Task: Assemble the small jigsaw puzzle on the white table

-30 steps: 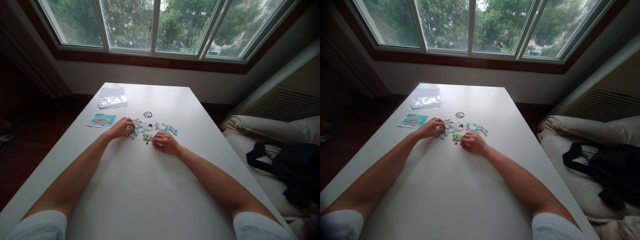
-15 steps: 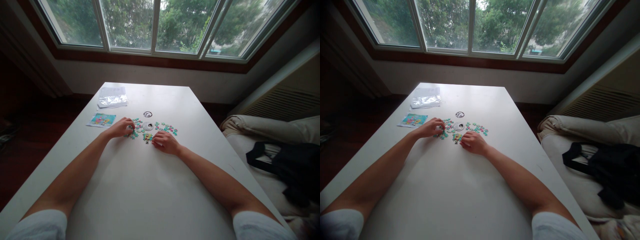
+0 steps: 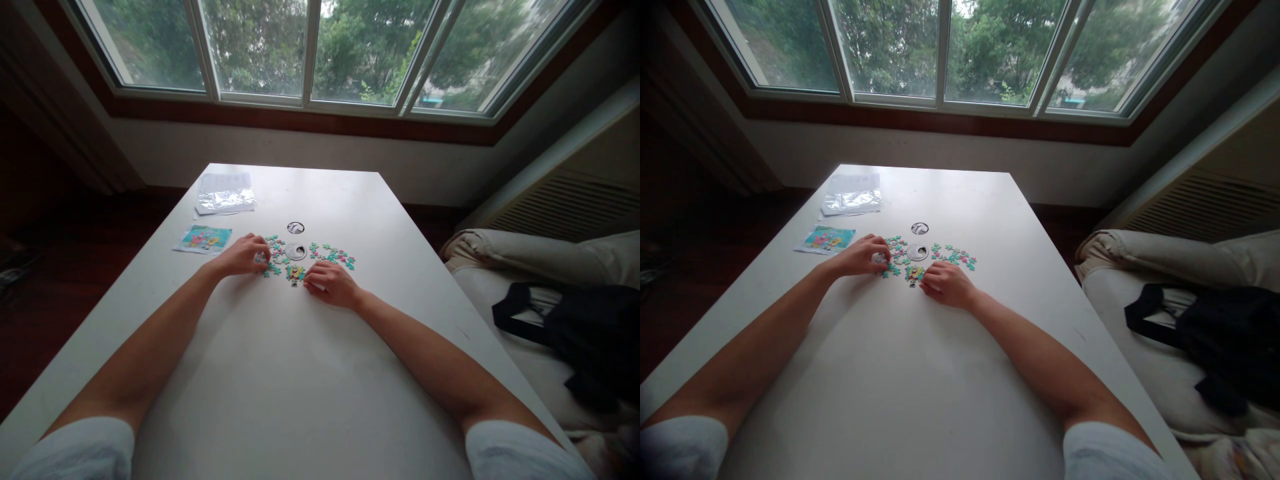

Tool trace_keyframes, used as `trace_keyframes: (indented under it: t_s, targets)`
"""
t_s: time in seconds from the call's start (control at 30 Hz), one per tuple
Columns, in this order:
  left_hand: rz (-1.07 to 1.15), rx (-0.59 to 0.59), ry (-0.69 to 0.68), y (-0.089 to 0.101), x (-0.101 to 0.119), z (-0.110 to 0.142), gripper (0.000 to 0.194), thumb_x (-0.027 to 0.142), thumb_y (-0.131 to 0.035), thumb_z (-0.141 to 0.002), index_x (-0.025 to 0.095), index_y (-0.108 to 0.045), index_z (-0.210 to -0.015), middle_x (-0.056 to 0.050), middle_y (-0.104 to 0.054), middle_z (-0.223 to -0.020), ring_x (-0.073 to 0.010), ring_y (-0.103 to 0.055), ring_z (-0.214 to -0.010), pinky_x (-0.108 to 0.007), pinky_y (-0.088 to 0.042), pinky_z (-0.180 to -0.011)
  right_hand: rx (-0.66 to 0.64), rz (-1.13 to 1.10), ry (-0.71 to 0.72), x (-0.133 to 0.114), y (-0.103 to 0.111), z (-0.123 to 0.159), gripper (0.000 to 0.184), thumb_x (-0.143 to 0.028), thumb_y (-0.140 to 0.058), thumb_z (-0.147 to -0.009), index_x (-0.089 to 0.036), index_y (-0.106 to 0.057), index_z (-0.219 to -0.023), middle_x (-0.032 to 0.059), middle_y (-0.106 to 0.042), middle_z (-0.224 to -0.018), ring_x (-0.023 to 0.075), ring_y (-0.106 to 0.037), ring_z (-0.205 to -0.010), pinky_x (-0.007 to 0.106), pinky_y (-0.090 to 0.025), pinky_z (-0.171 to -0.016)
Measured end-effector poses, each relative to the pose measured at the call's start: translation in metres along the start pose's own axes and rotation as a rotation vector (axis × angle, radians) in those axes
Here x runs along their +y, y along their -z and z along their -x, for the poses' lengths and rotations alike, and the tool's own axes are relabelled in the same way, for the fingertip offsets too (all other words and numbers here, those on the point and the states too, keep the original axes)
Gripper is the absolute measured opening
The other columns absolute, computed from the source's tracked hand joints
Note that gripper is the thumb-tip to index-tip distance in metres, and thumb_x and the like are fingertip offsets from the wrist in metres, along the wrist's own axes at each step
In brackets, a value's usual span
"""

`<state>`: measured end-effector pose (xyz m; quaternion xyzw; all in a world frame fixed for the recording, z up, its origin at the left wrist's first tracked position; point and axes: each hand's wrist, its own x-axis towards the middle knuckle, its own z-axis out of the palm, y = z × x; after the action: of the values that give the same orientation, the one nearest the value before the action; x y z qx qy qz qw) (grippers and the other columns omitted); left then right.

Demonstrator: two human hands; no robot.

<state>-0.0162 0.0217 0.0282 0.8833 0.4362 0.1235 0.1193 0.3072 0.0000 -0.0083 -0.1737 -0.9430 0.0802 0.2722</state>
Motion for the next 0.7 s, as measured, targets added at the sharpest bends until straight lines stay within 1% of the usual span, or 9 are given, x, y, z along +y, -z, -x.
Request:
trace_keyframes:
  t_s: [0.1, 0.23, 0.47, 0.57, 0.7]
  targets:
    - [-0.010, -0.006, -0.021, 0.000, 0.001, 0.000, 0.016, 0.037, -0.070, -0.083, 0.026, -0.076, -0.092, -0.006, -0.066, -0.110, -0.0254, -0.055, -0.108, -0.038, -0.042, -0.101, -0.003, 0.000, -0.004, -0.001, 0.001, 0.000, 0.021, -0.030, -0.052, -0.102, -0.022, -0.067, -0.091, 0.0074, -0.071, -0.089, 0.0197, -0.062, -0.086, 0.034, -0.048, -0.081]
    - [0.052, -0.014, -0.025, -0.001, 0.000, 0.000, 0.013, 0.036, -0.069, -0.083, 0.025, -0.074, -0.088, -0.005, -0.066, -0.108, -0.0245, -0.055, -0.108, -0.036, -0.043, -0.101, -0.007, 0.008, -0.006, -0.001, 0.001, -0.001, 0.018, -0.030, -0.054, -0.101, -0.022, -0.067, -0.091, 0.0069, -0.071, -0.090, 0.0197, -0.063, -0.086, 0.034, -0.049, -0.081]
    - [0.207, -0.018, 0.002, 0.002, -0.004, -0.001, 0.020, 0.041, -0.065, -0.086, 0.023, -0.073, -0.089, -0.005, -0.067, -0.109, -0.0237, -0.055, -0.113, -0.035, -0.042, -0.105, -0.005, 0.014, -0.006, 0.000, 0.000, 0.000, 0.017, -0.029, -0.055, -0.100, -0.022, -0.067, -0.090, 0.0067, -0.071, -0.089, 0.0197, -0.063, -0.086, 0.034, -0.049, -0.081]
    - [0.216, 0.006, 0.082, 0.006, -0.012, -0.001, 0.020, 0.039, -0.063, -0.084, 0.022, -0.073, -0.088, -0.005, -0.068, -0.108, -0.0231, -0.057, -0.109, -0.034, -0.045, -0.100, -0.003, 0.009, -0.003, -0.001, 0.000, 0.000, 0.018, -0.029, -0.054, -0.100, -0.022, -0.067, -0.090, 0.0070, -0.071, -0.089, 0.0197, -0.063, -0.086, 0.033, -0.049, -0.081]
    - [0.157, 0.004, 0.263, 0.010, -0.032, 0.004, 0.022, 0.038, -0.061, -0.079, 0.021, -0.074, -0.084, -0.005, -0.069, -0.103, -0.0220, -0.061, -0.096, -0.033, -0.049, -0.086, -0.003, 0.015, 0.001, 0.000, 0.001, 0.000, 0.018, -0.029, -0.054, -0.101, -0.022, -0.067, -0.091, 0.0071, -0.071, -0.089, 0.0198, -0.062, -0.086, 0.033, -0.048, -0.081]
